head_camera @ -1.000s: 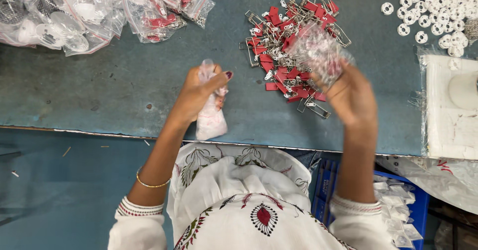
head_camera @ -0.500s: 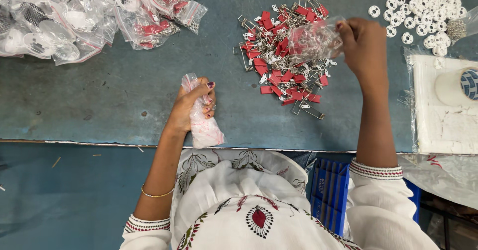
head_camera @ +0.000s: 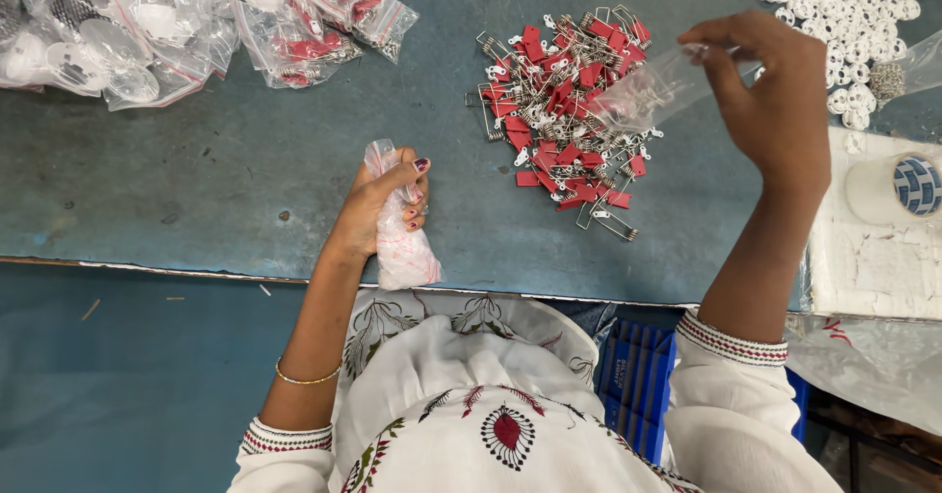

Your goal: The person sits at a work table and packs small red and silver metal components into small clear plastic bags by hand. They open each bag, insert the parts, seal it, and set the filled bag aside, repeating the process with a pile of loose components.

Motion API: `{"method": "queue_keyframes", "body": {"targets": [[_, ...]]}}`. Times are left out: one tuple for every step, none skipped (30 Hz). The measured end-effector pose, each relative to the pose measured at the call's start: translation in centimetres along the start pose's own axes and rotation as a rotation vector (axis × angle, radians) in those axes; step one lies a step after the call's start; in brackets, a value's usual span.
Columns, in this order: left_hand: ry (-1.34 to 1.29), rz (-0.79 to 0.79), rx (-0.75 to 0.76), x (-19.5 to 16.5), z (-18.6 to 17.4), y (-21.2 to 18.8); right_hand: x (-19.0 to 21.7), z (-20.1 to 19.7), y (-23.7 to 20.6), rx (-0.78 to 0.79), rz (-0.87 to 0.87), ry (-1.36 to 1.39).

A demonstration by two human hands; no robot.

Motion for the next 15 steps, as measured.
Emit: {"method": "queue_keyframes", "body": {"targets": [[0.0, 0.006, 0.009, 0.0, 0.1, 0.0, 0.0, -0.2, 0.0, -0.002, -0.001, 0.008], [0.0, 0.011, 0.017, -0.1, 0.2, -0.1, -0.1, -0.3, -0.1, -0.028, 0.017, 0.025], [0.0, 0.017, 0.026, -0.2, 0.4, -0.1, -0.3, -0.2, -0.2, -0.053, 0.034, 0.043], [0.011, 0.015, 0.015, -0.3, 0.6, -0.2, -0.5, -0.1, -0.3, -0.078, 0.05, 0.061], [0.022, 0.015, 0.004, -0.5, 0.9, -0.3, -1.0, 0.1, -0.5, -0.129, 0.158, 0.198], [0.032, 0.016, -0.007, -0.6, 1.1, -0.4, -1.3, 0.6, -0.7, -0.177, 0.264, 0.338], [0.051, 0.02, -0.002, -0.8, 1.5, -0.4, -1.6, 1.1, -0.9, -0.222, 0.368, 0.482], [0.072, 0.028, 0.0, -1.0, 1.7, -0.5, -1.3, 2.1, -0.7, -0.23, 0.359, 0.543], [0.092, 0.037, 0.001, -1.1, 2.0, -0.6, -0.7, 3.7, -0.5, -0.237, 0.349, 0.606], [0.111, 0.033, -0.003, -1.1, 2.0, -0.7, -0.2, 5.0, -0.2, -0.241, 0.339, 0.669], [0.13, 0.027, -0.007, -1.0, 2.0, -0.8, 0.7, 7.0, 0.1, -0.235, 0.368, 0.801], [0.15, 0.021, -0.011, -0.9, 1.8, -0.9, 2.0, 9.8, 0.5, -0.227, 0.398, 0.933], [0.12, 0.039, 0.024, -0.7, 1.6, -1.0, 3.6, 12.3, 0.9, -0.16, 0.363, 1.026], [0.092, 0.058, 0.059, -0.5, 1.1, -1.0, 5.3, 14.6, 1.4, -0.093, 0.327, 1.118], [0.067, 0.076, 0.095, -0.4, 0.5, -1.0, 7.0, 16.6, 1.9, 0.019, 0.237, 1.132]]}}
Point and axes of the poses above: each hand's wrist, its own y-axis towards the middle knuckle, its own z-axis out of the palm, x = y × z, the point moved 3 cm from there along y, towards the middle knuckle, and after that the axes turned 7 degrees about -z, right-handed, at the moved point
